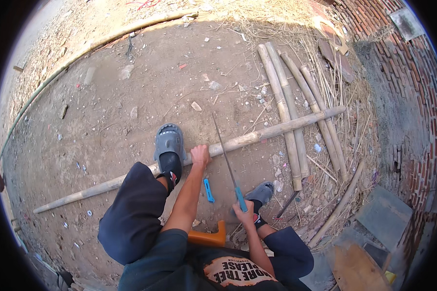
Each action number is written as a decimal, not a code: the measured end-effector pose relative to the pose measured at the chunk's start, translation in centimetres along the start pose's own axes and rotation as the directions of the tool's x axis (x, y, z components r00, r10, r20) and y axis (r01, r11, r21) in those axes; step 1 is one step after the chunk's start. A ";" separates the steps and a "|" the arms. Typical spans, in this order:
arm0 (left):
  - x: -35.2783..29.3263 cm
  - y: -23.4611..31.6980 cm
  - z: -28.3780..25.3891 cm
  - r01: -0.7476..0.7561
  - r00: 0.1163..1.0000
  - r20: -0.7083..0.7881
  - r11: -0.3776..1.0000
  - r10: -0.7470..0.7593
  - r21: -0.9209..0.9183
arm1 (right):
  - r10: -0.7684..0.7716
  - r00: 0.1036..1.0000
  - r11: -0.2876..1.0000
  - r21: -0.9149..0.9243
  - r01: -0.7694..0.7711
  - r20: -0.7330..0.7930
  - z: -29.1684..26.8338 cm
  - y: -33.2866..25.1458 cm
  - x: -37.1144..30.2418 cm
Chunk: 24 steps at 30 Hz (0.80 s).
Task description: The person sits on a small stool and uses a hand saw to cut a long bamboo pole into shorter sections. They position the pole between their legs, saw through it, and then move the cut pieces aside to continue cutting the remaining length.
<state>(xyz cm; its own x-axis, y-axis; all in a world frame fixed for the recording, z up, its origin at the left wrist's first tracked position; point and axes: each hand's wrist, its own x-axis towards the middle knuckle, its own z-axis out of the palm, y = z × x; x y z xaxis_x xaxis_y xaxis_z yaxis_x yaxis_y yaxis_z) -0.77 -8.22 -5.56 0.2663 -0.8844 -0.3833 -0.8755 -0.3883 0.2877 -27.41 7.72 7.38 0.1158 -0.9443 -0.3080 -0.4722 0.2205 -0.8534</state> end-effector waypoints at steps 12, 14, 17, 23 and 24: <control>0.1 1.6 -1.2 -0.011 0.997 0.071 1.000 0.010 0.007 | -0.035 0.999 0.998 -0.045 0.036 0.030 2.1 -1.3 5.1; 0.6 1.6 -1.9 -0.019 0.998 0.059 1.000 0.019 0.014 | 0.004 1.000 0.999 0.045 -0.003 -0.011 2.3 -1.2 7.0; -0.4 0.5 -0.8 -0.010 0.999 0.039 1.000 0.009 0.018 | 0.043 0.999 0.999 0.028 -0.043 -0.004 1.0 -0.8 3.9; -0.6 0.9 -0.7 0.009 0.999 0.054 1.000 -0.008 -0.016 | 0.114 0.993 0.990 -0.080 -0.116 -0.030 -4.2 -0.8 -12.6; -0.4 0.7 -0.8 0.011 0.999 0.046 1.000 -0.010 -0.016 | 0.131 0.991 0.989 -0.065 -0.134 -0.038 -4.1 -1.2 -12.3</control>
<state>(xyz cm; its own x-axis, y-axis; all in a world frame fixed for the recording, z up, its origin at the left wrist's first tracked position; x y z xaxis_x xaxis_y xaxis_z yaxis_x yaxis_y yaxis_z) -1.22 -8.34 -4.51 0.2565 -0.8676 -0.4260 -0.8661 -0.4019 0.2972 -31.81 18.03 13.90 0.0198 -0.9156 -0.4016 -0.5394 0.3284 -0.7754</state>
